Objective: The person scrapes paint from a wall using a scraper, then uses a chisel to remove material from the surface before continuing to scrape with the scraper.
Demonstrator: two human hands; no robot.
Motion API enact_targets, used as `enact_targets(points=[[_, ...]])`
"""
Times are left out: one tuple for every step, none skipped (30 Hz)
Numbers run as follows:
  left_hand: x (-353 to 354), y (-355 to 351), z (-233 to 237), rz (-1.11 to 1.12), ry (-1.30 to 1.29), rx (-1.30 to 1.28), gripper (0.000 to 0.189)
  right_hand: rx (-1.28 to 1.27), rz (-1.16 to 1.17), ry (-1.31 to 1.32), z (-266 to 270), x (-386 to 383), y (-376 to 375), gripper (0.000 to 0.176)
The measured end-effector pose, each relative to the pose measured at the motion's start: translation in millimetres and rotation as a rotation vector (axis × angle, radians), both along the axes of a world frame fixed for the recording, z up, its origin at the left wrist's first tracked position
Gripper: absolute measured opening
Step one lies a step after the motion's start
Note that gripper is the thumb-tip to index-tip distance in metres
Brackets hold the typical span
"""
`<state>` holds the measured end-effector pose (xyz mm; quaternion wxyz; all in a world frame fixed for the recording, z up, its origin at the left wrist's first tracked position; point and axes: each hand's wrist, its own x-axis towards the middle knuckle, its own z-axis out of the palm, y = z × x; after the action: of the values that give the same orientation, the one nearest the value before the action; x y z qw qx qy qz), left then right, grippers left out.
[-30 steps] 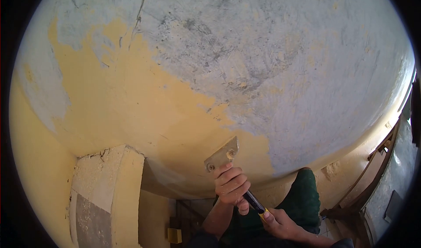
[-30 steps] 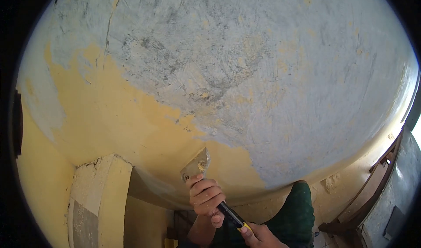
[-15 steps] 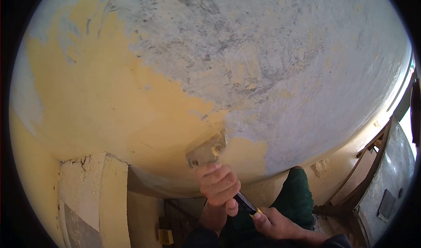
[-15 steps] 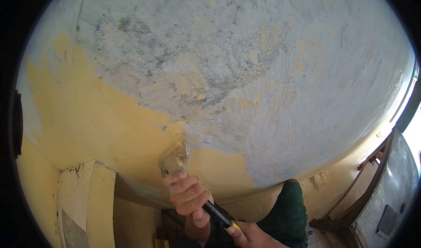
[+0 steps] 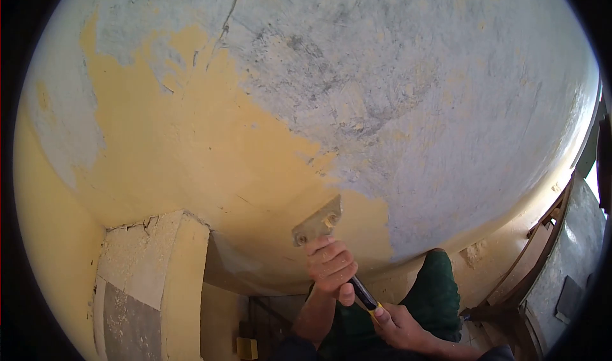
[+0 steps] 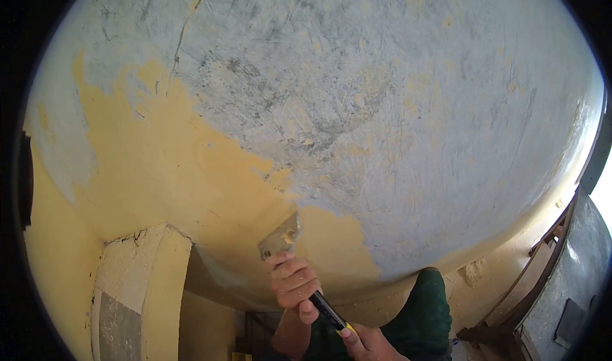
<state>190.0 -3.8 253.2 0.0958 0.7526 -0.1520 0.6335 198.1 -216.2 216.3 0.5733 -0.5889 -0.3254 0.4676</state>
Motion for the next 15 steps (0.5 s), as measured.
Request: enact_targets(points=[[1.3, -3.2, -4.4, -0.011, 0.025, -0.004, 0.055, -0.007, -0.020, 0.003, -1.9, -1.1, -2.9, 0.059], [2.5, -4.9, -7.7, -0.022, 0.049, -0.006, 0.054, -0.013, -0.040, 0.005, -3.2, -0.8, -4.3, 0.059], [3.5, -5.5, -9.7, -0.022, 0.051, -0.008, 0.054, -0.015, -0.040, 0.007, -4.1, 0.8, -4.5, 0.059], [5.1, -5.0, -10.7, -0.017, 0.070, -0.012, 0.055, -0.016, -0.048, -0.036, -4.8, 3.3, -3.5, 0.059], [6.2, -4.0, -11.6, -0.012, 0.091, -0.017, 0.055, -0.018, -0.056, -0.076, -5.1, 4.8, -2.0, 0.059], [8.0, -1.1, -13.7, -0.015, 0.091, -0.016, 0.055, -0.017, -0.059, -0.076, -4.0, 6.9, 0.6, 0.059], [10.2, 2.7, -16.7, -0.011, 0.078, -0.026, 0.056, -0.019, -0.052, -0.074, -1.8, 9.4, 3.3, 0.058], [12.9, 6.0, -18.6, -0.008, 0.065, -0.037, 0.057, -0.023, -0.046, -0.073, -0.8, 11.8, 6.1, 0.058], [14.2, 8.2, -17.1, -0.011, 0.065, -0.039, 0.057, -0.025, -0.049, -0.073, -3.2, 13.2, 8.9, 0.058], [13.6, 9.6, -13.2, -0.004, 0.065, -0.033, 0.057, -0.023, -0.006, -0.002, -7.5, 14.2, 11.1, 0.058], [12.6, 11.1, -9.7, 0.006, 0.064, -0.029, 0.058, -0.024, 0.038, 0.067, -9.7, 15.8, 12.6, 0.059], [12.1, 14.5, -5.3, 0.005, 0.061, -0.035, 0.058, -0.031, 0.037, 0.065, -5.2, 18.4, 16.6, 0.059], [12.7, 19.4, 1.0, 0.012, 0.018, -0.033, 0.058, -0.018, 0.085, 0.076, 4.0, 21.7, 23.5, 0.059], [13.1, 23.2, 5.5, 0.021, -0.023, -0.032, 0.059, -0.008, 0.134, 0.091, 11.7, 23.2, 28.6, 0.059], [14.3, 25.7, 8.5, 0.020, -0.028, -0.038, 0.059, -0.014, 0.133, 0.085, 15.4, 24.3, 31.7, 0.059]])
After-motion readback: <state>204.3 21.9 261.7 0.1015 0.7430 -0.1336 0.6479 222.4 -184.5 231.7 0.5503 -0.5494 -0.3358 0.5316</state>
